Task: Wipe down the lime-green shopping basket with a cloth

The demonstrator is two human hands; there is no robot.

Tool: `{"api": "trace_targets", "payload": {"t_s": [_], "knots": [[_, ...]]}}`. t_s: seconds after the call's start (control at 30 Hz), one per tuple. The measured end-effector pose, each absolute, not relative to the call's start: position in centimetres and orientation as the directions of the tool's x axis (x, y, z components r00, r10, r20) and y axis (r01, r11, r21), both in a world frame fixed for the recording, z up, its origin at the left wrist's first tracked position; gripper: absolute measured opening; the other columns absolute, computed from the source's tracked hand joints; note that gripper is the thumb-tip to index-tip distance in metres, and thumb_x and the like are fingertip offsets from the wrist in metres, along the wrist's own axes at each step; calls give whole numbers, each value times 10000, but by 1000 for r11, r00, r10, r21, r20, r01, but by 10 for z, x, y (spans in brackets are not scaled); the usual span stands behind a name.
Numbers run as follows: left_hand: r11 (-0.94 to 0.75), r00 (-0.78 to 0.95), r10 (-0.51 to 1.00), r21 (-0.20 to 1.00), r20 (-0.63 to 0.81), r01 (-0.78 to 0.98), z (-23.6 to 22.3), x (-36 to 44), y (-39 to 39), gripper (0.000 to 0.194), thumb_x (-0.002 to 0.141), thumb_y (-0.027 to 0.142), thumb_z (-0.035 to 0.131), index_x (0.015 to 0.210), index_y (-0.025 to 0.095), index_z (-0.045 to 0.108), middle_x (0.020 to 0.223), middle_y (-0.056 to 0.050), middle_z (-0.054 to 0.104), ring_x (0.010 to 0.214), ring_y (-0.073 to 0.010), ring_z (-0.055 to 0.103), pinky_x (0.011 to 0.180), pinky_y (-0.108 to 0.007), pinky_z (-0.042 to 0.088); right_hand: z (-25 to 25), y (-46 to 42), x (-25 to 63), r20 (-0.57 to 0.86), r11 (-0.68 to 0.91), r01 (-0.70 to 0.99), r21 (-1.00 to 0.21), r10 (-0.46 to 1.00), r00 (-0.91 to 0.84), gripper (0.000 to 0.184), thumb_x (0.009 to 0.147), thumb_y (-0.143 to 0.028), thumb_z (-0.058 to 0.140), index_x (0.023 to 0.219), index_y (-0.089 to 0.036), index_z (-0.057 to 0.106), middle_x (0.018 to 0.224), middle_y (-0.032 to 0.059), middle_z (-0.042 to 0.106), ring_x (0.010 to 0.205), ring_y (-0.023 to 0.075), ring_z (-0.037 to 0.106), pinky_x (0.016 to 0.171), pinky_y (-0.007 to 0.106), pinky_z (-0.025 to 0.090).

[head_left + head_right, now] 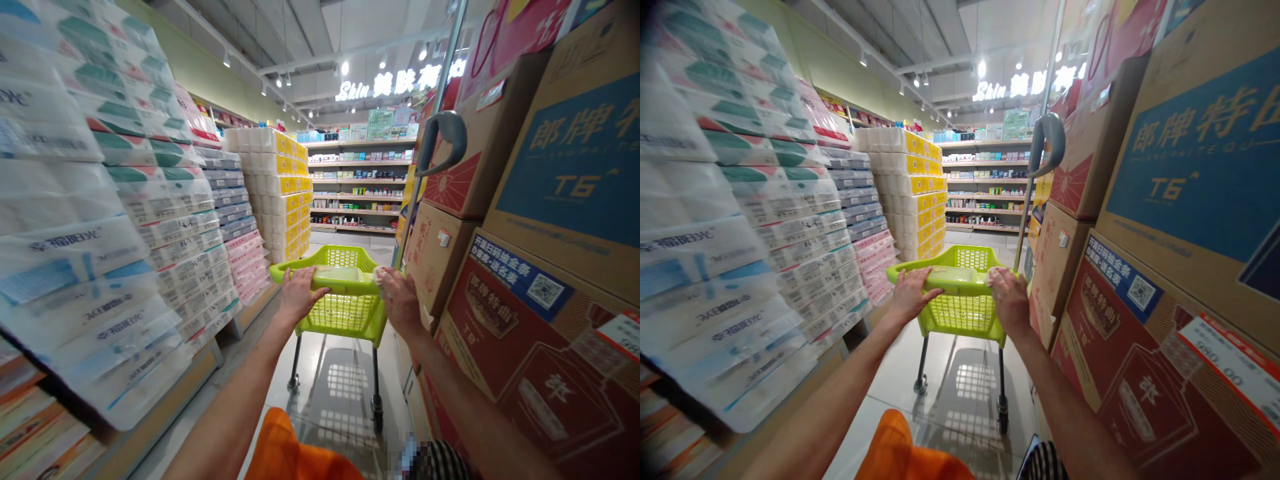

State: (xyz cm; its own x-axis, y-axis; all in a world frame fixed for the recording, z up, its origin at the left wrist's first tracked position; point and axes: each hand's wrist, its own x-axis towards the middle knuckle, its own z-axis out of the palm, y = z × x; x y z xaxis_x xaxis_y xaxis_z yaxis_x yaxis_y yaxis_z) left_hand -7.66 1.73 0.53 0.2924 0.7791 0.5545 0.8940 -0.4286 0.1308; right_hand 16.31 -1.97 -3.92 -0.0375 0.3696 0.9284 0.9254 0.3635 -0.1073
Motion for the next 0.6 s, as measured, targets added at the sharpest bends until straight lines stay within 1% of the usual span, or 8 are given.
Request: {"api": "trace_targets", "payload": {"t_s": [0.07, 0.13, 0.2, 0.3, 0.37, 0.43, 0.53, 0.6], "knots": [[-429, 289, 767, 122, 573, 895, 3, -74, 17, 492, 821, 465, 437, 1223, 181, 460, 1208, -92, 562, 1129, -231, 477, 1049, -466, 208, -39, -18, 185, 936, 296, 934, -199, 339, 92, 271, 858, -179, 371, 1064, -183, 547, 1127, 110, 595, 1110, 215, 503, 953, 453, 360], [-418, 276, 759, 116, 589, 901, 0, -70, 17, 491, 830, 464, 413, 1225, 176, 458, 1202, -97, 564, 1124, -237, 475, 1045, -472, 208, -39, -17, 183, 935, 284, 923, -260, 312, 167, 283, 861, -197, 362, 1082, -178, 539, 1147, 120, 577, 1133, 221, 481, 949, 458, 370], [-403, 259, 757, 117, 599, 908, -1, -65, 16, 498, 828, 470, 408, 1225, 175, 457, 1199, -100, 565, 1123, -243, 473, 1040, -479, 210, -37, -18, 157, 940, 342, 913, -222, 324, 107, 287, 856, -201, 373, 1090, -179, 538, 1198, 119, 539, 1182, 222, 432, 971, 456, 360], [-381, 233, 760, 126, 607, 916, -2, -59, 15, 501, 826, 465, 409, 1224, 165, 458, 1199, -104, 563, 1119, -247, 473, 1034, -485, 212, -35, -18, 114, 932, 444, 891, -91, 353, -81, 282, 847, -207, 408, 1093, -186, 545, 1263, 104, 484, 1261, 231, 332, 1001, 452, 335], [-387, 238, 756, 123, 610, 914, -2, -59, 13, 492, 827, 454, 414, 1221, 164, 459, 1201, -102, 562, 1118, -243, 474, 1034, -479, 211, -34, -15, 112, 920, 455, 889, -56, 370, -131, 280, 853, -201, 404, 1090, -202, 552, 1262, 87, 490, 1257, 226, 340, 999, 445, 338], [-408, 257, 749, 118, 611, 905, -2, -59, 11, 481, 823, 442, 431, 1221, 173, 459, 1205, -93, 562, 1115, -236, 475, 1033, -465, 214, -32, -9, 130, 917, 401, 910, -102, 392, -70, 281, 861, -198, 383, 1078, -204, 562, 1212, 87, 532, 1192, 215, 419, 979, 436, 357], [-433, 274, 736, 120, 619, 893, -4, -57, 7, 491, 802, 431, 474, 1223, 179, 456, 1220, -87, 552, 1119, -238, 469, 1022, -451, 234, -28, 0, 153, 900, 295, 921, -253, 422, 112, 296, 863, -214, 355, 1051, -165, 578, 1116, 119, 585, 1089, 220, 497, 938, 437, 393], [-442, 274, 726, 123, 630, 889, -5, -54, 4, 504, 791, 427, 489, 1224, 172, 455, 1224, -95, 547, 1122, -247, 464, 1008, -447, 252, -23, 1, 141, 887, 311, 904, -293, 442, 135, 312, 863, -215, 340, 1053, -150, 579, 1095, 127, 592, 1083, 223, 501, 934, 435, 401]]}}
